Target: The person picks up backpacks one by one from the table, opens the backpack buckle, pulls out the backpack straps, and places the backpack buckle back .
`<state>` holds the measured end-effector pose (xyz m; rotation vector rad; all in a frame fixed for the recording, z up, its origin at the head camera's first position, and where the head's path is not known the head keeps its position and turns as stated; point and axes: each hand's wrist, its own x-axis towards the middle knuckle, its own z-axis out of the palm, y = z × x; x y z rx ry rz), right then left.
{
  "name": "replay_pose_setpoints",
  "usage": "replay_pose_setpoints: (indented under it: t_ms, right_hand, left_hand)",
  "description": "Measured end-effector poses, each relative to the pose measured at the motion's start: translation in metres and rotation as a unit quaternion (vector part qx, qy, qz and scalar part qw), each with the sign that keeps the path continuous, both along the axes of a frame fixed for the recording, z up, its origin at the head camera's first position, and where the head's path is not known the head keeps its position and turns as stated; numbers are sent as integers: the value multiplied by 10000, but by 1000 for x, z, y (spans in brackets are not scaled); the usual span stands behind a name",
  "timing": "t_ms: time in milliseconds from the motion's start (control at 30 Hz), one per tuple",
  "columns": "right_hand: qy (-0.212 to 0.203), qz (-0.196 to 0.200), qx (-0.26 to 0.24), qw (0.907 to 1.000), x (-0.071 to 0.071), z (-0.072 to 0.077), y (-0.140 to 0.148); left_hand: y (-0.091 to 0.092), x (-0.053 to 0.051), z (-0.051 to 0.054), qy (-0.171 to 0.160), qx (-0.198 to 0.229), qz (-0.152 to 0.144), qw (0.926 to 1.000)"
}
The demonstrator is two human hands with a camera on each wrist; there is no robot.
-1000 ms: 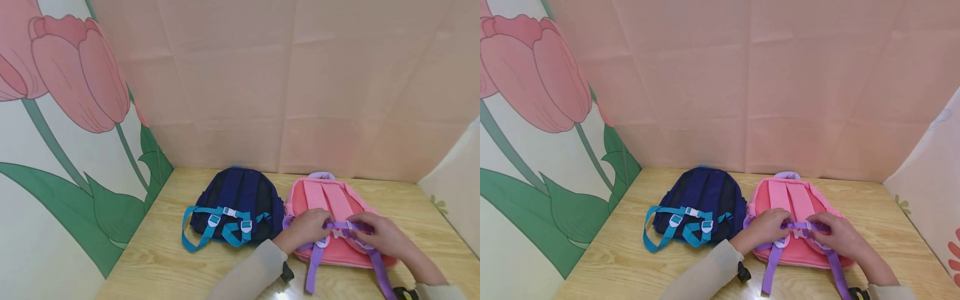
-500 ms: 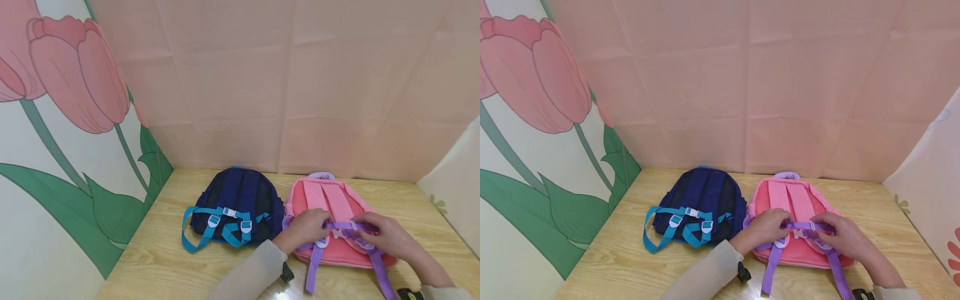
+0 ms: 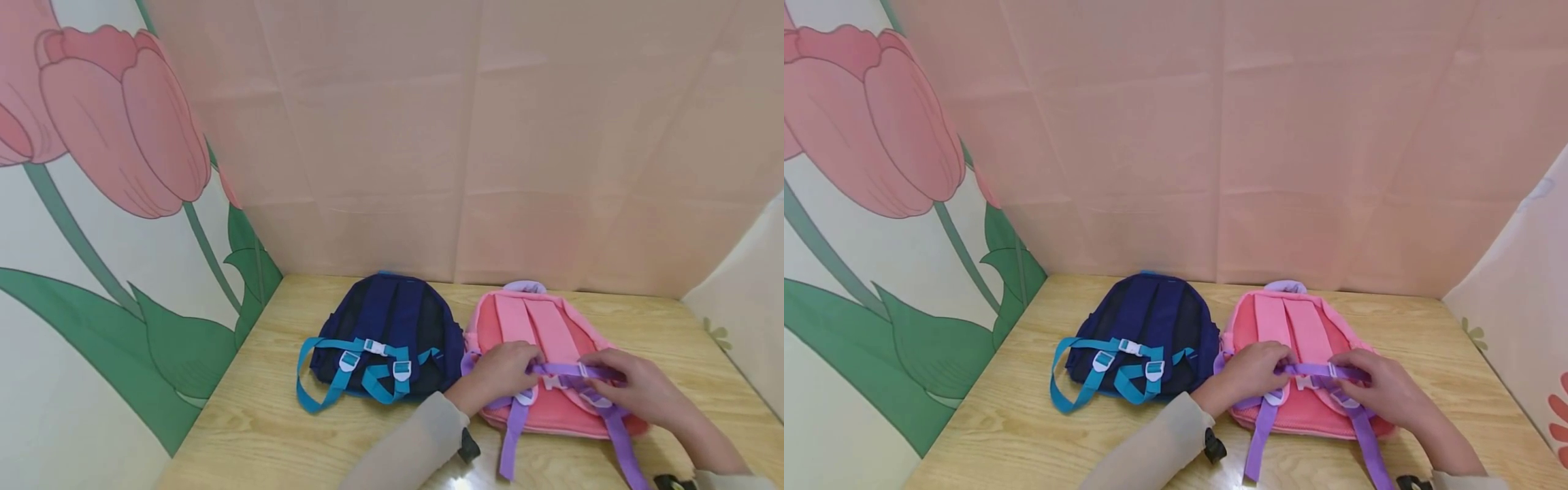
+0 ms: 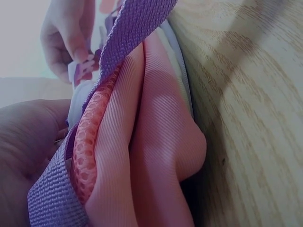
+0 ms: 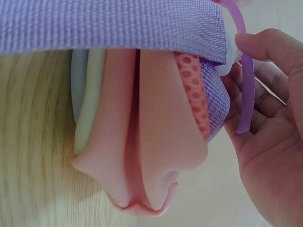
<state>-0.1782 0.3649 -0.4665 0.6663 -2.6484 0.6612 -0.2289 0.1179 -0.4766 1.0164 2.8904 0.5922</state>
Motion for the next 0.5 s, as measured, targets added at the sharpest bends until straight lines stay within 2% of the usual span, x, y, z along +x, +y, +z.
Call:
replay_pose_setpoints:
  t_ms: [267,500]
  right_hand:
    - [-265,-70,-20,9996,3,3,1]
    - [-390,-146,-52,9991,6,7,3]
  left_hand:
    - [-1,-3,-4,490,-107,-123,9987]
    - [-1,-3,-3,470,-96,-107,9988]
